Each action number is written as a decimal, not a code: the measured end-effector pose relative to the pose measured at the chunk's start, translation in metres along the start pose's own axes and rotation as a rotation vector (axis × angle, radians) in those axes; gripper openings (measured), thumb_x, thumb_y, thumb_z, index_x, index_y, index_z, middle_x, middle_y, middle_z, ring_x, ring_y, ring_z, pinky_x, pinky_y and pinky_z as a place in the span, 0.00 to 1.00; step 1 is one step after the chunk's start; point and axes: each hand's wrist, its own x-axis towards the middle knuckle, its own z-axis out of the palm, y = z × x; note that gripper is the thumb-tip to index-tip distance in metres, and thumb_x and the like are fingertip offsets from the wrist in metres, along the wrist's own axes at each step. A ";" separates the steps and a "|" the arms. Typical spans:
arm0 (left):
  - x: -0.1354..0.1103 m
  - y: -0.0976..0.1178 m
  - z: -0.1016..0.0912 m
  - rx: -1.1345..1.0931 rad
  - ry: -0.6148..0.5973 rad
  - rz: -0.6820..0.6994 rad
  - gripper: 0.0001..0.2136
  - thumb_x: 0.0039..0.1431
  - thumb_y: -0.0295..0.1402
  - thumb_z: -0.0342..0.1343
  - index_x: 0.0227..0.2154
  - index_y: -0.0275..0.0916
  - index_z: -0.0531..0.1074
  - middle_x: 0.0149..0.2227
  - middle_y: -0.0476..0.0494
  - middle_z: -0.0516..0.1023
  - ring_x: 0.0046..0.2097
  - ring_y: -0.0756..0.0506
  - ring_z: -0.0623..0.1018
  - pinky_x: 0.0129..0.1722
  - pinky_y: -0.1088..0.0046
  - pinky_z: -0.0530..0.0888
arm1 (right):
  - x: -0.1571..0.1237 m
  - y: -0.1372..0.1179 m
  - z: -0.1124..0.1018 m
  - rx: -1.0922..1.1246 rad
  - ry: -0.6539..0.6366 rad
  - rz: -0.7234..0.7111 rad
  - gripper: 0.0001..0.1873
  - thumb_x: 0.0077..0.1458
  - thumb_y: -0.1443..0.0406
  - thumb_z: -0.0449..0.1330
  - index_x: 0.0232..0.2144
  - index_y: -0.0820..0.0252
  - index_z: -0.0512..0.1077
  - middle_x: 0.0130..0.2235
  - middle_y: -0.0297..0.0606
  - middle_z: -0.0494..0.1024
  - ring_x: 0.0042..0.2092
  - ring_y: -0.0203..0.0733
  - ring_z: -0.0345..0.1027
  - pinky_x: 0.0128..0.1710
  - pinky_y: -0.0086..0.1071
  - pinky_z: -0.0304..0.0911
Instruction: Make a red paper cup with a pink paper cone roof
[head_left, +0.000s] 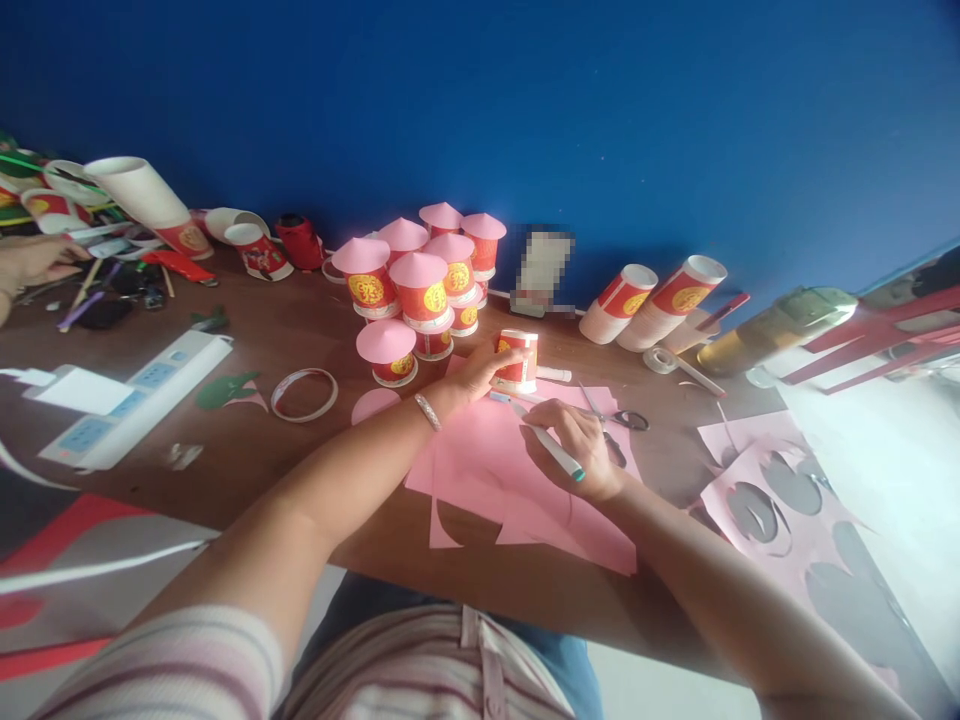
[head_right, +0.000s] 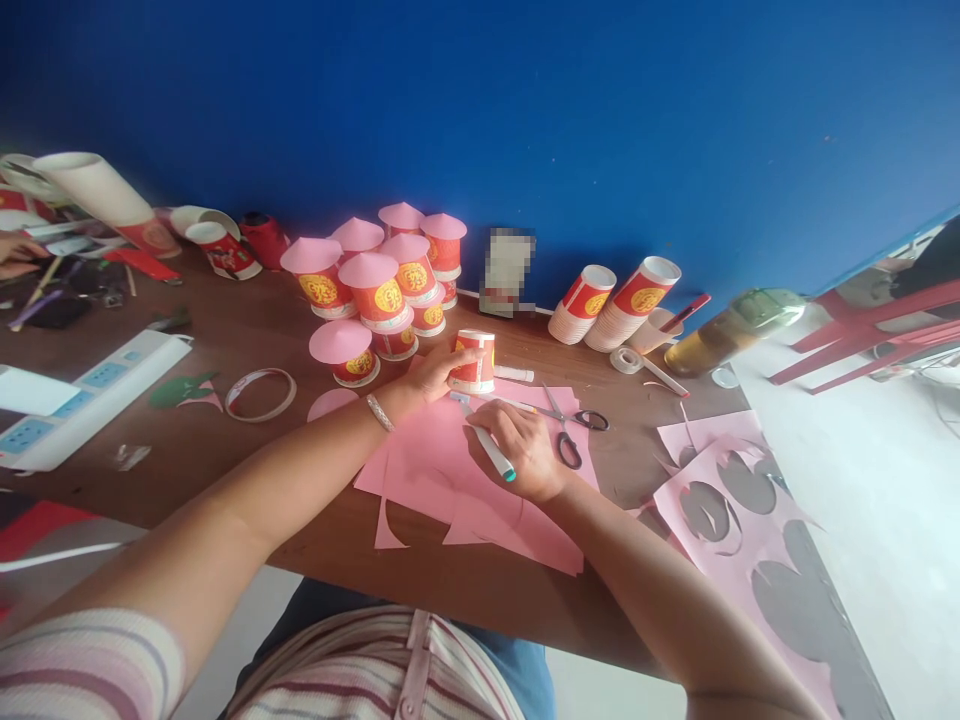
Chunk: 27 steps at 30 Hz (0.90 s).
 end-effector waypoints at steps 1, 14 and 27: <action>0.000 -0.001 0.000 0.011 0.008 0.004 0.22 0.51 0.48 0.71 0.38 0.39 0.71 0.30 0.51 0.73 0.31 0.49 0.75 0.31 0.72 0.71 | 0.003 -0.001 0.000 0.001 0.006 -0.012 0.08 0.64 0.73 0.59 0.41 0.55 0.68 0.32 0.33 0.79 0.29 0.36 0.73 0.28 0.29 0.63; -0.003 0.004 0.006 0.122 -0.036 0.060 0.20 0.53 0.47 0.70 0.36 0.38 0.71 0.32 0.48 0.74 0.31 0.49 0.74 0.28 0.73 0.67 | -0.011 0.009 0.005 -0.041 0.088 0.068 0.09 0.63 0.73 0.58 0.40 0.53 0.69 0.31 0.31 0.78 0.29 0.36 0.74 0.28 0.29 0.65; -0.007 0.007 0.014 0.126 0.054 0.035 0.22 0.48 0.42 0.73 0.40 0.38 0.70 0.35 0.48 0.75 0.35 0.48 0.75 0.35 0.70 0.70 | -0.013 0.011 0.008 -0.011 0.013 0.108 0.07 0.66 0.71 0.59 0.41 0.53 0.71 0.32 0.31 0.79 0.31 0.36 0.75 0.30 0.29 0.65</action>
